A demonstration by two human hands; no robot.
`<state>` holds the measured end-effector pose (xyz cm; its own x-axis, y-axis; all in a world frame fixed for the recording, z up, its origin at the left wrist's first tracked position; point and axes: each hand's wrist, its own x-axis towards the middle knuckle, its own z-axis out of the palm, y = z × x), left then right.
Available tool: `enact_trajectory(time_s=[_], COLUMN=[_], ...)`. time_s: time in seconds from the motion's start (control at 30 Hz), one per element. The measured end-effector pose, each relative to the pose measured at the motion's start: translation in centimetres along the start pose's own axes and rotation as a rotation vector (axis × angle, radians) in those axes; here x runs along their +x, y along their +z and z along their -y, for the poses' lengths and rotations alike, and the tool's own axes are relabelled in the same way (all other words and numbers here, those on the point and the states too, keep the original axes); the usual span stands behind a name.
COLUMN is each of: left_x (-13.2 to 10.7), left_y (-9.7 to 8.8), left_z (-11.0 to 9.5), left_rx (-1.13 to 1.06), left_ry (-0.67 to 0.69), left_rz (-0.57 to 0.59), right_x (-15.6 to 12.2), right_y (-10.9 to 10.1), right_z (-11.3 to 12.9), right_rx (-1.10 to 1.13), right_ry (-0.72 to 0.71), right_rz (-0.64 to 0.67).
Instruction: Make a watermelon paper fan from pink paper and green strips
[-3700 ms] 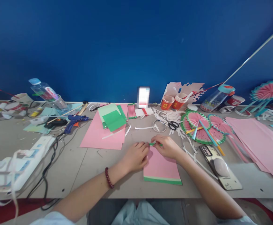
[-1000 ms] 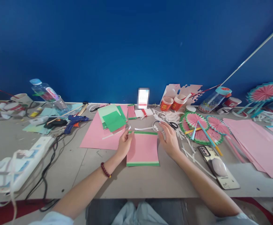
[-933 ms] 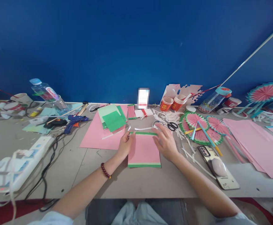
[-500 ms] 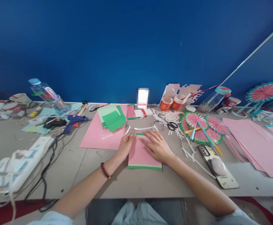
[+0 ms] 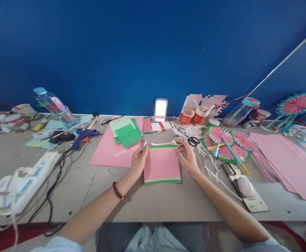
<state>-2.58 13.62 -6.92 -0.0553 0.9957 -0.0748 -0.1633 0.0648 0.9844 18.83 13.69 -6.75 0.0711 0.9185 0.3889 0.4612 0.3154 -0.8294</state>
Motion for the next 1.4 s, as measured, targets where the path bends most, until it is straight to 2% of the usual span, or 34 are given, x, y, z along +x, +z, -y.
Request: enact_trajectory(time_s=[0.1, 0.23, 0.53, 0.63, 0.8, 0.97, 1.13, 1.4], left_x=[0.07, 0.14, 0.17, 0.08, -0.01, 0.05, 0.11, 0.20], left_y=[-0.13, -0.15, -0.10, -0.06, 0.00, -0.04, -0.05, -0.12], left_z=[0.13, 0.38, 0.62, 0.49, 0.21, 0.22, 0.10, 0.19], left_rx=[0.040, 0.080, 0.133, 0.066, -0.091, 0.032, -0.034, 0.058], left_ry=[0.019, 0.028, 0.062, 0.030, -0.043, -0.042, -0.014, 0.041], left_rz=[-0.020, -0.026, -0.032, -0.036, 0.026, -0.042, -0.010, -0.037], right_x=[0.24, 0.24, 0.16, 0.17, 0.11, 0.01, 0.02, 0.01], right_y=[0.27, 0.35, 0.08, 0.20, 0.34, 0.39, 0.34, 0.49], right_z=[-0.52, -0.62, -0.21, -0.19, -0.38, -0.43, -0.16, -0.56], right_rx=[0.191, 0.249, 0.338, 0.355, 0.369, 0.365, 0.362, 0.363], right_ry=[0.182, 0.281, 0.329, 0.345, 0.351, 0.348, 0.350, 0.342], right_rz=[0.094, 0.131, 0.105, 0.097, 0.087, 0.093, 0.087, 0.099])
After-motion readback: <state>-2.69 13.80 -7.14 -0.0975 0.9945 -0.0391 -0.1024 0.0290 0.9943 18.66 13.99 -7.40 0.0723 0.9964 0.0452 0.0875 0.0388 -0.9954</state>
